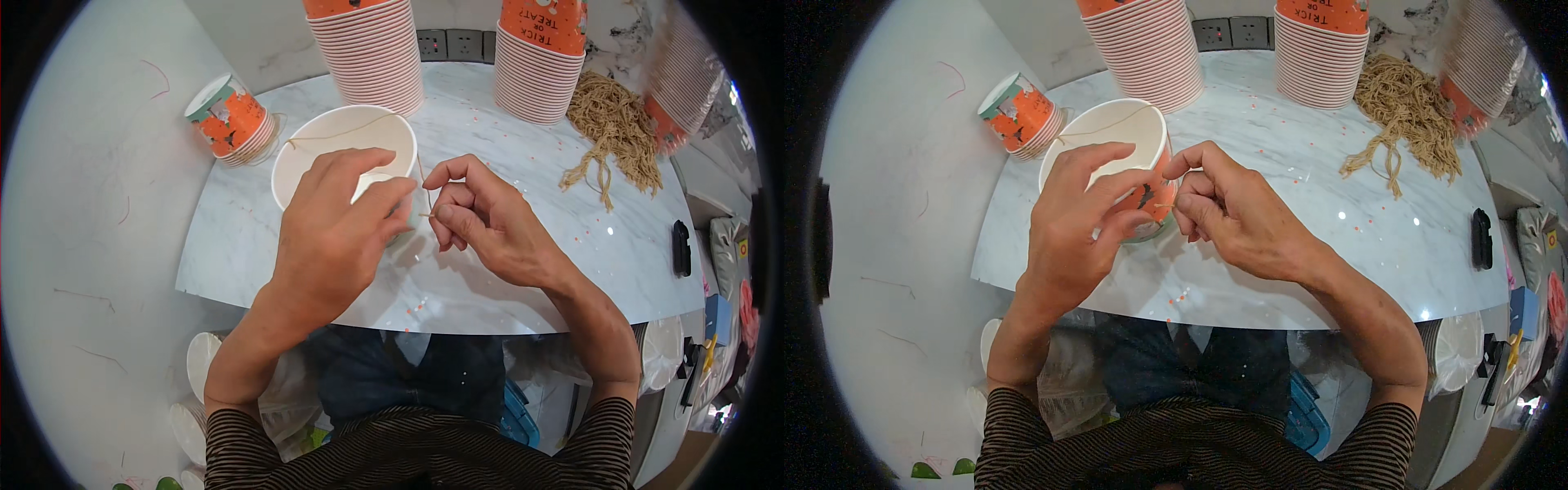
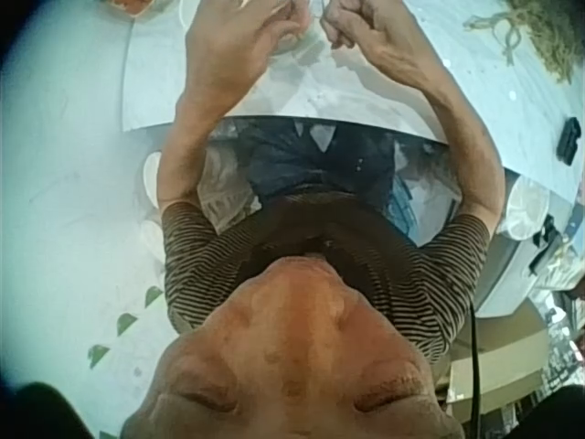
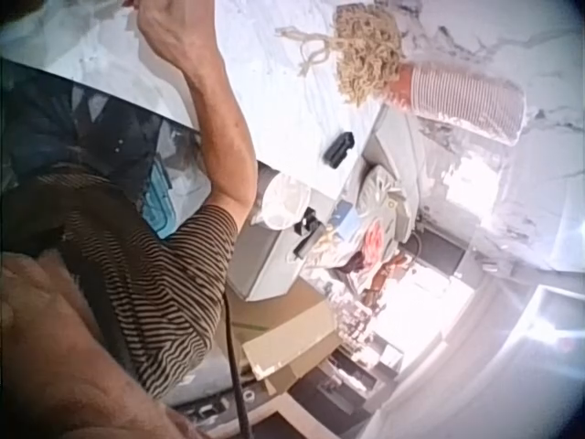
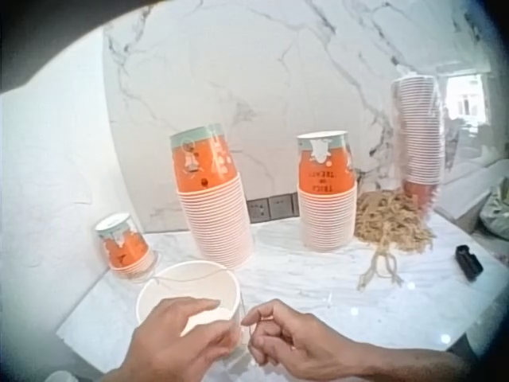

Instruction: Attaching strings to paper cups as part of a packaging or assembly process.

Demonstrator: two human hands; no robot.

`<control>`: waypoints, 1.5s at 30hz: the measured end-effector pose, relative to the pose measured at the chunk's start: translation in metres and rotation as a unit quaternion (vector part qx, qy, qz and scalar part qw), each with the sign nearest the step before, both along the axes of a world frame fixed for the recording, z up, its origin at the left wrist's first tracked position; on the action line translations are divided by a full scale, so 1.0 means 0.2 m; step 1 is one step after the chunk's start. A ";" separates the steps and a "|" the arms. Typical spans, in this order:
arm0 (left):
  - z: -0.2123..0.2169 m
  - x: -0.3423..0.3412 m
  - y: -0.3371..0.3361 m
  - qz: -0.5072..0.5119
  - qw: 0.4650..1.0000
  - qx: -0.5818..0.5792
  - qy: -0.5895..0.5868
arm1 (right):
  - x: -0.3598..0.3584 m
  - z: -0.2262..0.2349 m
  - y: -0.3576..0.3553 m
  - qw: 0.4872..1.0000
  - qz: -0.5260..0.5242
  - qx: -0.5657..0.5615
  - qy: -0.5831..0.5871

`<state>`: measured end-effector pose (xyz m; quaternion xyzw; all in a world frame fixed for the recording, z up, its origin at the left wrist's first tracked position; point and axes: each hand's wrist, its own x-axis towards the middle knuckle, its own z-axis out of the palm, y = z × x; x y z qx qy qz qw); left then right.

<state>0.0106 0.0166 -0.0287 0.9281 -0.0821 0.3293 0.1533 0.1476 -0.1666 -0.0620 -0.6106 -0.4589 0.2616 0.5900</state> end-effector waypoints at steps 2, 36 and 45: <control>0.03 0.01 -0.02 -0.001 0.996 0.083 -0.018 | 0.00 0.00 0.00 1.000 0.001 0.013 -0.005; 0.01 0.05 -0.01 -0.045 0.995 0.090 -0.001 | 0.00 0.04 -0.03 1.000 0.008 0.003 -0.003; 0.02 0.02 -0.02 -0.028 0.999 0.022 0.010 | 0.02 0.00 -0.01 0.996 -0.046 0.031 -0.065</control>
